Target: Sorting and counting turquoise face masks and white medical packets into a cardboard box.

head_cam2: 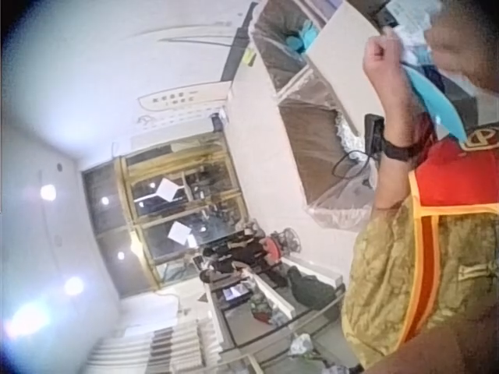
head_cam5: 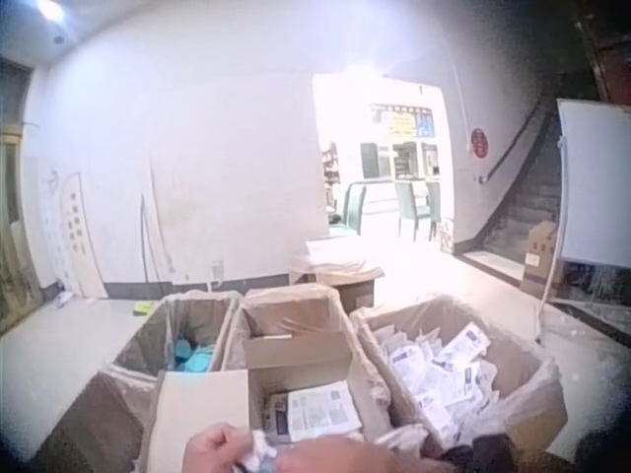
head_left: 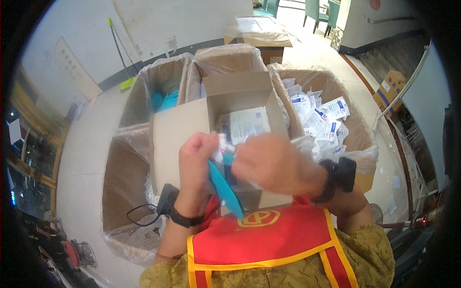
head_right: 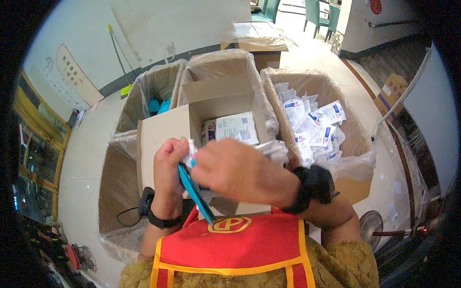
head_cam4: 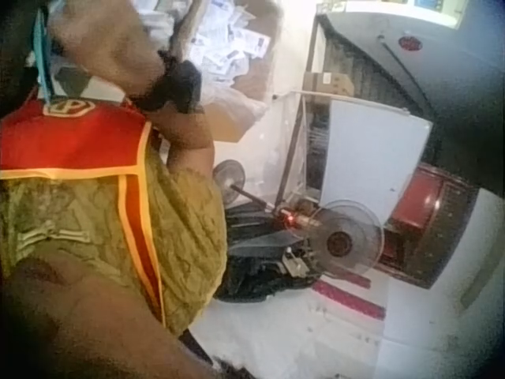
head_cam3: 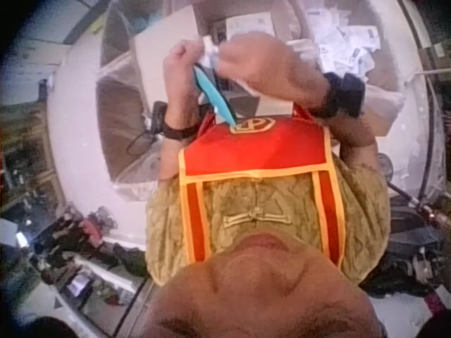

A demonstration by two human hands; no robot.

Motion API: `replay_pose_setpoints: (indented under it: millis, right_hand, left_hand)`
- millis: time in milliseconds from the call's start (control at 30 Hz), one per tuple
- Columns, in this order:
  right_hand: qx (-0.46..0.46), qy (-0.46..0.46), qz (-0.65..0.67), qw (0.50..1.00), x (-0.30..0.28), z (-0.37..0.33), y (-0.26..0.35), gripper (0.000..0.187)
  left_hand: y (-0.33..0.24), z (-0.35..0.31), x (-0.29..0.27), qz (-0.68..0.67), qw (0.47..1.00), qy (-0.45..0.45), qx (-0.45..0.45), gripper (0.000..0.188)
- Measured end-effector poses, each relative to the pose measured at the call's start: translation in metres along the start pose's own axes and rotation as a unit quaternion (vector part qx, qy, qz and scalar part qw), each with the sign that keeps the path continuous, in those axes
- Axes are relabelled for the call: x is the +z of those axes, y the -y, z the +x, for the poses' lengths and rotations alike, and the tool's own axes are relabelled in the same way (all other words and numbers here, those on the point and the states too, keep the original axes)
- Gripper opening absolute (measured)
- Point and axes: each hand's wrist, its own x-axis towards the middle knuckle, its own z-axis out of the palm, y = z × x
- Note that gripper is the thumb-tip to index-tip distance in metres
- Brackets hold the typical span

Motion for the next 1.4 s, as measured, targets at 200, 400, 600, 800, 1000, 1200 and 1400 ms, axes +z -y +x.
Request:
replay_pose_setpoints:
  millis: [200, 400, 600, 800, 1000, 1200, 1400]
  right_hand:
    - [-0.034, -0.026, 0.007, 0.999, -0.011, -0.009, 0.025, 0.012]
    - [0.001, -0.016, 0.033, 0.999, -0.025, -0.019, 0.021, 0.009]
    - [0.053, -0.047, 0.053, 0.996, -0.024, -0.025, -0.007, 0.009]
    - [0.048, -0.045, 0.097, 0.993, -0.018, -0.02, -0.017, 0.016]
    - [0.074, -0.034, 0.066, 0.994, 0.003, -0.021, -0.025, 0.018]
    - [0.04, -0.068, -0.026, 0.997, 0.003, -0.01, -0.011, 0.015]
    - [-0.014, -0.034, -0.084, 0.996, 0.001, -0.007, 0.004, 0.014]
  left_hand:
    - [0.025, 0.025, -0.011, -0.019, 0.999, -0.026, -0.01, 0.019]
    - [0.027, 0.039, -0.023, 0.022, 0.999, 0.007, -0.037, 0.019]
    - [-0.015, 0.004, 0.006, 0.006, 0.994, 0.059, 0.089, 0.019]
    - [-0.023, -0.008, -0.003, 0.275, 0.924, 0.217, 0.15, 0.007]
    - [-0.023, -0.02, 0.015, 0.339, 0.899, 0.151, 0.232, 0.008]
    - [-0.014, -0.02, 0.011, 0.248, 0.954, 0.081, 0.144, 0.011]
    - [0.008, 0.006, 0.0, 0.149, 0.987, 0.021, 0.064, 0.021]
